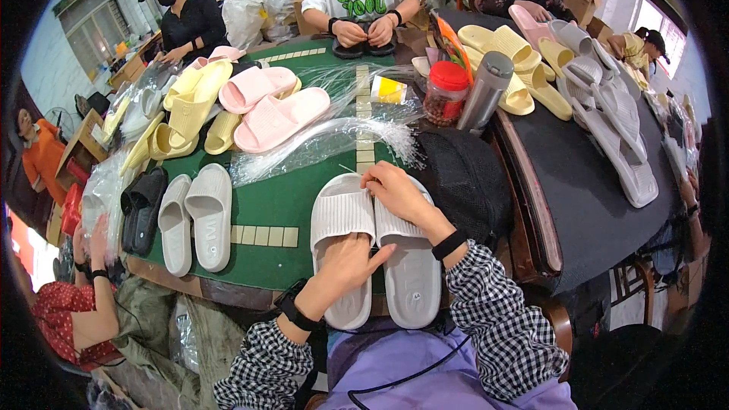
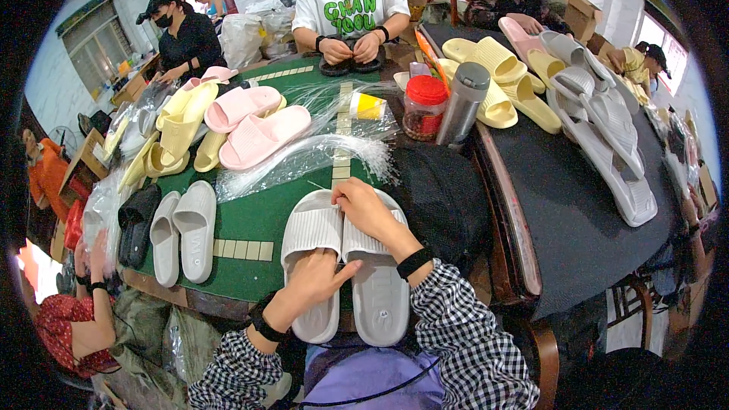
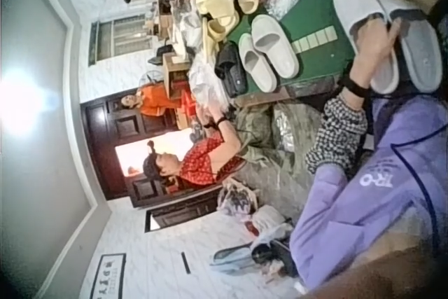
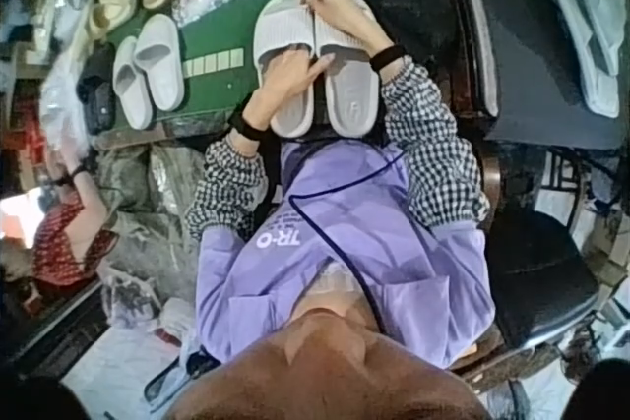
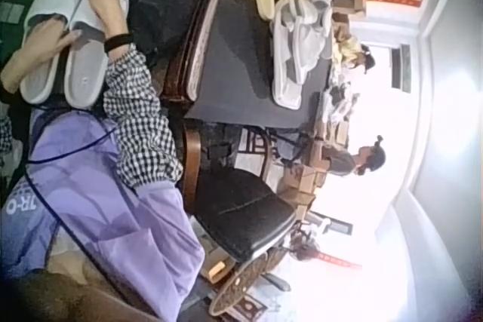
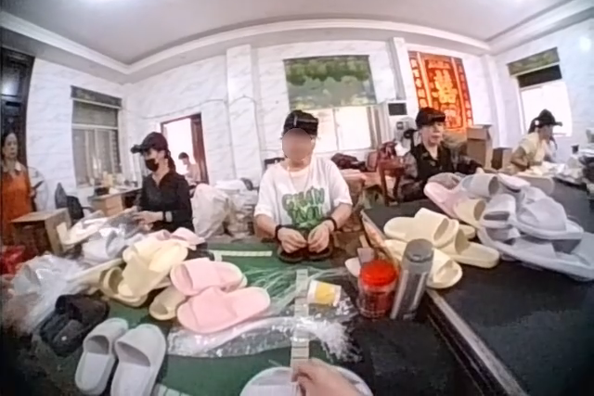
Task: The person is inspecting and finishing mass-produced plastic slippers in a factory setting, checking pairs and organizing them.
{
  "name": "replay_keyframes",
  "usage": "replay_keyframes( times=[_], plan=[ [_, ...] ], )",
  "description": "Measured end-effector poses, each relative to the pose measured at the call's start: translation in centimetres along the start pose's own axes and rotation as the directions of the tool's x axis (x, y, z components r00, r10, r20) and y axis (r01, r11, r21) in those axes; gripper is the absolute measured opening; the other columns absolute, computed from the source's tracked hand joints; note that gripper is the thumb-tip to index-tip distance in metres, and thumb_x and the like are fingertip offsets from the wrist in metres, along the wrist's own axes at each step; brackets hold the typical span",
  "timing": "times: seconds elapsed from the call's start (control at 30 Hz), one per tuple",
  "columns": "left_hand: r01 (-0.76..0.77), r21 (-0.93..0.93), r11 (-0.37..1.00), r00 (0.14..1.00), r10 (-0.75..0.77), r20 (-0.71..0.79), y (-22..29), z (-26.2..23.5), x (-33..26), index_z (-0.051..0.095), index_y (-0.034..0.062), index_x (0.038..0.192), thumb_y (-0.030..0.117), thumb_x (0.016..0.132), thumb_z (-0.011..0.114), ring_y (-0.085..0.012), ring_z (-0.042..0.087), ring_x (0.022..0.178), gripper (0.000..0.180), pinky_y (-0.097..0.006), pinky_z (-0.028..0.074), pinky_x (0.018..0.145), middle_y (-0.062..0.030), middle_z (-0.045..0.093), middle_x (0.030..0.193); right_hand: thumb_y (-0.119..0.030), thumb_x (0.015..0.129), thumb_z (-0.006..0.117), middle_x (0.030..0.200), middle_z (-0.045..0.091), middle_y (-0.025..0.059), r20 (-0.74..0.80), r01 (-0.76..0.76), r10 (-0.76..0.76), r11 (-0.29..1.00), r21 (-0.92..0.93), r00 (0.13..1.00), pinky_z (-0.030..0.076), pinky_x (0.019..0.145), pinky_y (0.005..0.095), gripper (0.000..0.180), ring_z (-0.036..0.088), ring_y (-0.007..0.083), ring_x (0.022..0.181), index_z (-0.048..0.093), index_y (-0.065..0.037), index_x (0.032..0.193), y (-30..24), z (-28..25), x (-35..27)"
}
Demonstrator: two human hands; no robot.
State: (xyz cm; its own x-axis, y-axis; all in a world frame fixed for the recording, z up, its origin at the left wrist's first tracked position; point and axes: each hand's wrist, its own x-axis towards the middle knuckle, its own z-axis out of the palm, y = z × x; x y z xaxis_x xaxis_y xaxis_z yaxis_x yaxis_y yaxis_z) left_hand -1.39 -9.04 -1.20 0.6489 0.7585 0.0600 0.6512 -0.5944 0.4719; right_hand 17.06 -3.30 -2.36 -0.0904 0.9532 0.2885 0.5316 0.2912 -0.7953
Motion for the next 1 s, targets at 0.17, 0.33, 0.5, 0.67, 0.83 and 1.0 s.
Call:
replay_keyframes(
  times=[0.17, 0.33, 0.5, 0.67, 0.83, 1.0],
  plan=[
    [-0.089, 0.230, 0.969, 0.961, 0.144, -0.234, 0.2, 0.0, -1.1, 0.064, -0.0049, 0.092, 0.050, 0.087, 0.064, -0.0346, 0.066, 0.070, 0.055, -0.041, 0.054, 0.063, -0.0203, 0.065, 0.084, -0.002, 0.089, 0.056, 0.088, 0.062, 0.0146, -0.184, 0.089, -0.084, 0.996, 0.017, 0.979, 0.051, 0.067, 0.0343, 0.011, 0.064, 0.0251, 0.071, 0.066, 0.002, 0.093, 0.1, 0.5, -0.4],
    [-0.356, 0.203, 0.912, 0.704, 0.404, -0.584, 0.5, -1.5, -1.9, 0.069, 0.0035, 0.086, 0.025, 0.086, 0.069, -0.0268, 0.064, 0.061, 0.021, -0.034, 0.052, 0.055, -0.0109, 0.070, 0.085, -0.005, 0.088, 0.057, 0.087, 0.062, 0.0174, -0.211, 0.035, -0.030, 0.999, 0.023, 0.977, 0.050, 0.077, 0.0427, 0.009, 0.062, 0.0367, 0.084, 0.065, -0.001, 0.089, 0.2, 0.6, -0.3],
    [-0.256, -0.556, 0.791, 0.862, -0.073, -0.502, -0.7, -4.5, -0.8, 0.067, -0.0022, 0.087, 0.016, 0.096, 0.056, -0.0124, 0.057, 0.063, 0.024, -0.029, 0.046, 0.060, -0.0091, 0.070, 0.083, -0.005, 0.085, 0.059, 0.083, 0.066, 0.0182, -0.210, -0.098, 0.105, 0.994, 0.043, 0.972, 0.052, 0.074, 0.0420, 0.010, 0.065, 0.0360, 0.080, 0.067, 0.000, 0.086, -0.4, 0.1, -0.3],
    [-0.121, -0.514, 0.849, 0.889, -0.138, -0.437, -3.3, -4.0, 5.5, 0.068, -0.0008, 0.097, 0.016, 0.098, 0.054, -0.0103, 0.058, 0.074, 0.022, -0.024, 0.044, 0.067, -0.0054, 0.068, 0.089, -0.007, 0.085, 0.061, 0.081, 0.068, 0.0152, -0.205, -0.144, 0.187, 0.968, 0.207, 0.961, 0.052, 0.070, 0.0353, 0.012, 0.067, 0.0256, 0.074, 0.069, -0.001, 0.091, -0.8, -0.4, -1.4],
    [-0.133, -0.387, 0.912, 0.957, 0.016, -0.291, -4.6, -2.9, 6.5, 0.067, 0.0027, 0.115, 0.014, 0.092, 0.064, -0.0171, 0.063, 0.088, 0.026, -0.032, 0.049, 0.081, -0.0087, 0.070, 0.106, -0.010, 0.086, 0.060, 0.086, 0.070, 0.0159, -0.193, -0.128, 0.166, 0.972, 0.196, 0.967, 0.053, 0.073, 0.0378, 0.014, 0.069, 0.0288, 0.079, 0.070, -0.001, 0.092, -1.2, 0.1, -1.3],
    [-0.090, -0.314, 0.945, 0.972, 0.015, -0.236, -4.8, -3.8, 6.6, 0.068, 0.0027, 0.110, 0.012, 0.087, 0.065, -0.0236, 0.067, 0.082, 0.025, -0.034, 0.051, 0.075, -0.0136, 0.072, 0.097, -0.013, 0.085, 0.060, 0.086, 0.071, 0.0175, -0.194, -0.207, 0.214, 0.977, 0.059, 0.957, 0.053, 0.076, 0.0428, 0.016, 0.069, 0.0353, 0.085, 0.072, -0.004, 0.090, -2.0, 1.5, -0.7]
  ],
)
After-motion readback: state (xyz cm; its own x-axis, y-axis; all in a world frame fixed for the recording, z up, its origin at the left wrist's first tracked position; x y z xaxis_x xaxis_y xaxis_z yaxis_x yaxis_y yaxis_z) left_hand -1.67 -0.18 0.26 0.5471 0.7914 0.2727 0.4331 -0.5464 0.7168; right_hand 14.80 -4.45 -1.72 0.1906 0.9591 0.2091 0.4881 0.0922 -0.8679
